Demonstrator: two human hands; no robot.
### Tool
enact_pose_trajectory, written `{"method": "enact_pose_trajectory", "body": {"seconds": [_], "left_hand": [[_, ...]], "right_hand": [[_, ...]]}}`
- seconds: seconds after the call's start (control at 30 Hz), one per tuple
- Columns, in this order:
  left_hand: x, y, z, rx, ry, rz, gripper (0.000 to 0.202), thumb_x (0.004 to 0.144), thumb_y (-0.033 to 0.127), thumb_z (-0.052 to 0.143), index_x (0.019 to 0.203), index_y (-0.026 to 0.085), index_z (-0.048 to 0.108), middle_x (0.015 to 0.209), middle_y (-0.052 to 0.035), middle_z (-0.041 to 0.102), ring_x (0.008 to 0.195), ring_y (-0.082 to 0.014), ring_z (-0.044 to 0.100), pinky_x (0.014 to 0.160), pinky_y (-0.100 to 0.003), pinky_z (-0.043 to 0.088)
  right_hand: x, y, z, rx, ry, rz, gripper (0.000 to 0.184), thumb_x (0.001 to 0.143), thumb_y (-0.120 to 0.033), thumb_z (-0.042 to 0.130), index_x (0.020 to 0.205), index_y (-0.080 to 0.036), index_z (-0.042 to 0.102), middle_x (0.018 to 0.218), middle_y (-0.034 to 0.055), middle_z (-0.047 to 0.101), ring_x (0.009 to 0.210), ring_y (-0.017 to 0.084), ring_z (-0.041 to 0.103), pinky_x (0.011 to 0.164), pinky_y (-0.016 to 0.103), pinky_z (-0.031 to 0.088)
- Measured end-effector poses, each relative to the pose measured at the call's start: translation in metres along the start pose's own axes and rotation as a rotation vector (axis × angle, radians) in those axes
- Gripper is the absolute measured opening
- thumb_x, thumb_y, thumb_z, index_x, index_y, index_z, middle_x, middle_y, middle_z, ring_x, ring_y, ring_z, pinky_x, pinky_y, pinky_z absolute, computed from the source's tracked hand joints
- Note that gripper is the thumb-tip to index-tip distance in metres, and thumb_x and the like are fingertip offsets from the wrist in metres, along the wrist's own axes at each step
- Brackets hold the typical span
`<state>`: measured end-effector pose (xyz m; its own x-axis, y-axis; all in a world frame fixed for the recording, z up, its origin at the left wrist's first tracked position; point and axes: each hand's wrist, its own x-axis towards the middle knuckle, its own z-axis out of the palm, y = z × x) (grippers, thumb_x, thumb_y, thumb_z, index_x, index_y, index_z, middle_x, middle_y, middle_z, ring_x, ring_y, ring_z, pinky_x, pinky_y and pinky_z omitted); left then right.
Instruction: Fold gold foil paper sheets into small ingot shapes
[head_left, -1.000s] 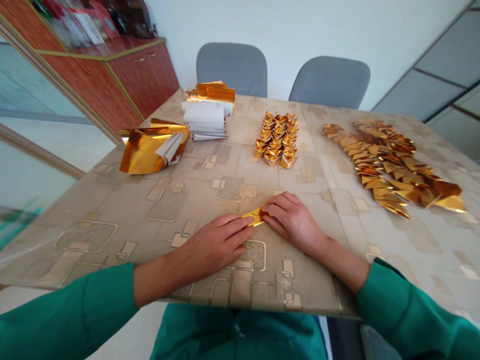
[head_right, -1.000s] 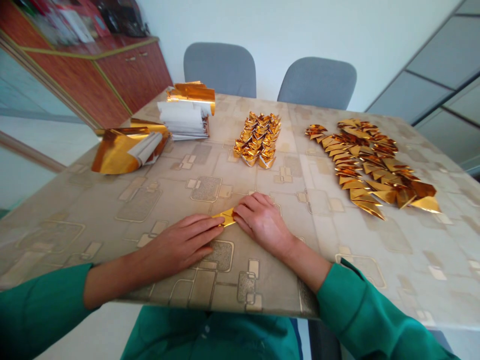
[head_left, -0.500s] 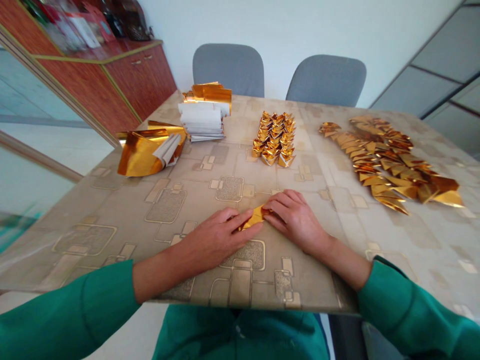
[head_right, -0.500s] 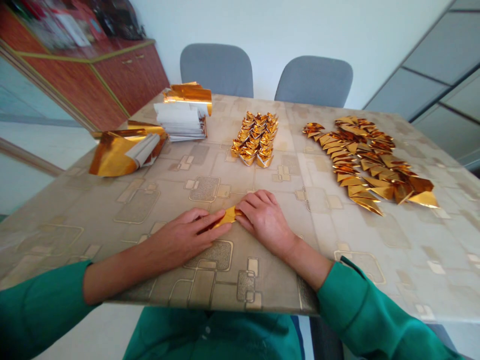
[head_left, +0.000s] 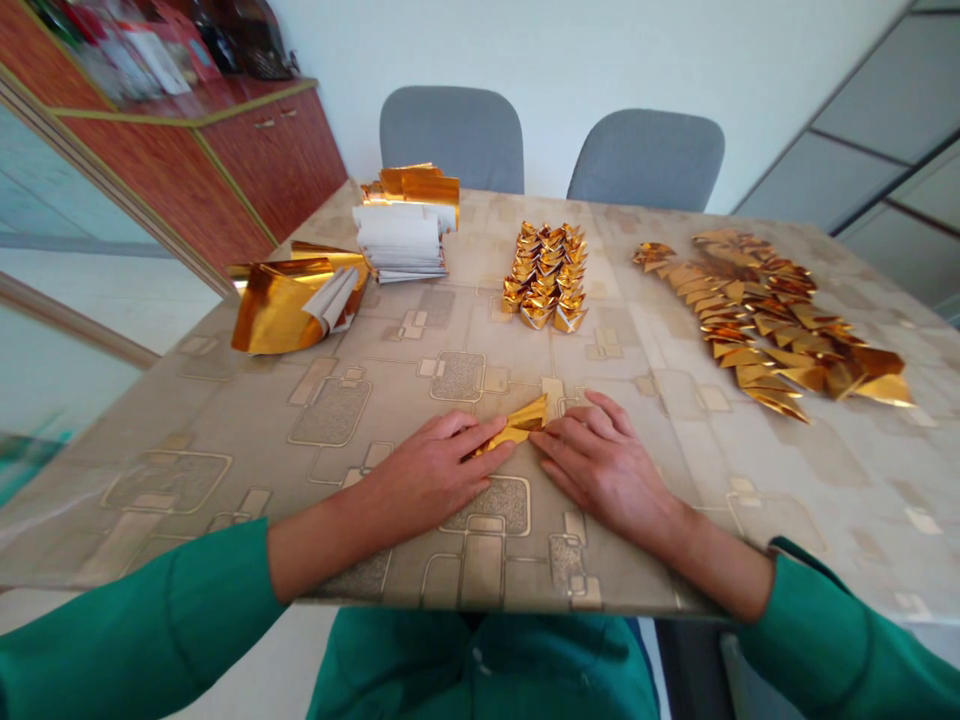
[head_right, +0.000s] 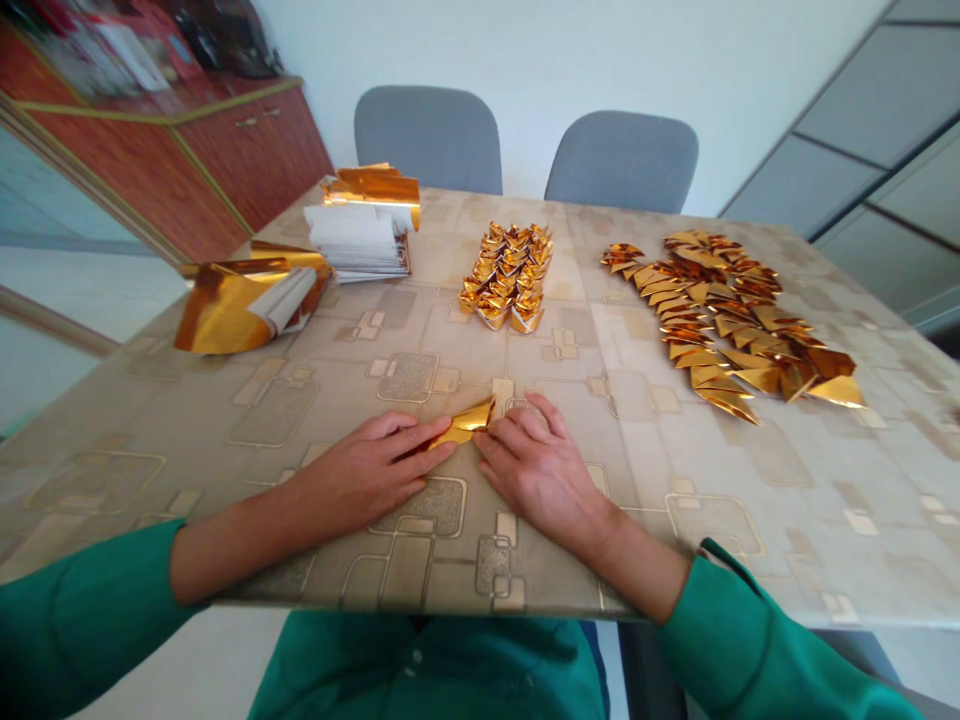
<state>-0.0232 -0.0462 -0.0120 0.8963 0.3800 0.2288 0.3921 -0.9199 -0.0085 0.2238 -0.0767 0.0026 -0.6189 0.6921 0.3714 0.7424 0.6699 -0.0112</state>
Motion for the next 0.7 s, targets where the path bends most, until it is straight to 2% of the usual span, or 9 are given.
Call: {"method": "enact_pose_trajectory", "body": {"seconds": [0.13,0.2,0.3,0.4,0.5,0.6,0.7], "left_hand": [[0.001,0.002,-0.005,-0.036,-0.017,-0.011,0.031,0.101,0.024,0.038,0.124,0.014,0.056,0.133,-0.0132,0.06,0.129,-0.0251,0.05,0.098,-0.044,0.044],[0.001,0.004,-0.008,-0.056,-0.037,-0.025,0.03,0.101,0.021,0.037,0.122,0.014,0.057,0.132,-0.0117,0.061,0.129,-0.0256,0.05,0.098,-0.045,0.045],[0.001,0.004,-0.01,-0.04,-0.071,-0.007,0.031,0.101,0.019,0.034,0.12,0.015,0.058,0.133,-0.0108,0.061,0.13,-0.0264,0.049,0.099,-0.046,0.044],[0.001,0.002,-0.008,-0.023,-0.061,-0.014,0.032,0.101,0.021,0.035,0.123,0.014,0.057,0.137,-0.0138,0.057,0.126,-0.0267,0.052,0.097,-0.046,0.045],[0.0,0.001,-0.005,-0.014,-0.064,-0.02,0.033,0.101,0.023,0.034,0.123,0.015,0.057,0.139,-0.014,0.056,0.124,-0.0258,0.054,0.097,-0.045,0.044],[-0.001,0.001,-0.002,0.004,-0.055,-0.024,0.035,0.102,0.026,0.033,0.127,0.014,0.055,0.139,-0.0144,0.056,0.123,-0.0247,0.054,0.099,-0.043,0.042],[-0.005,0.0,-0.001,-0.002,-0.047,-0.025,0.039,0.102,0.03,0.036,0.134,0.013,0.05,0.141,-0.0151,0.054,0.125,-0.0246,0.052,0.101,-0.043,0.039]], "right_hand": [[-0.005,0.008,-0.007,-0.009,-0.03,0.068,0.021,0.096,-0.022,0.051,0.103,-0.022,0.071,0.09,0.0047,0.07,0.094,0.022,0.055,0.109,0.048,0.03],[-0.004,0.012,-0.013,0.046,-0.017,0.098,0.021,0.096,-0.023,0.051,0.098,-0.021,0.071,0.087,0.0059,0.07,0.092,0.023,0.056,0.103,0.048,0.036],[0.005,0.014,-0.015,0.221,0.029,0.119,0.023,0.098,-0.025,0.049,0.1,-0.018,0.07,0.091,0.0075,0.07,0.089,0.021,0.057,0.087,0.039,0.046],[0.024,0.012,-0.006,0.355,0.064,0.142,0.025,0.101,-0.025,0.044,0.102,-0.016,0.068,0.091,0.0074,0.069,0.084,0.018,0.059,0.076,0.03,0.048],[0.042,0.008,0.01,0.266,-0.062,0.187,0.018,0.098,-0.023,0.05,0.098,-0.015,0.067,0.09,0.0067,0.067,0.084,0.018,0.06,0.076,0.029,0.046],[0.05,0.007,0.02,0.103,-0.186,0.227,0.013,0.094,-0.022,0.055,0.093,-0.015,0.066,0.09,0.0074,0.065,0.083,0.02,0.059,0.074,0.031,0.042],[0.048,0.008,0.023,0.008,-0.211,0.242,0.013,0.094,-0.027,0.057,0.096,-0.016,0.064,0.092,0.0078,0.065,0.084,0.022,0.058,0.074,0.033,0.038]]}}
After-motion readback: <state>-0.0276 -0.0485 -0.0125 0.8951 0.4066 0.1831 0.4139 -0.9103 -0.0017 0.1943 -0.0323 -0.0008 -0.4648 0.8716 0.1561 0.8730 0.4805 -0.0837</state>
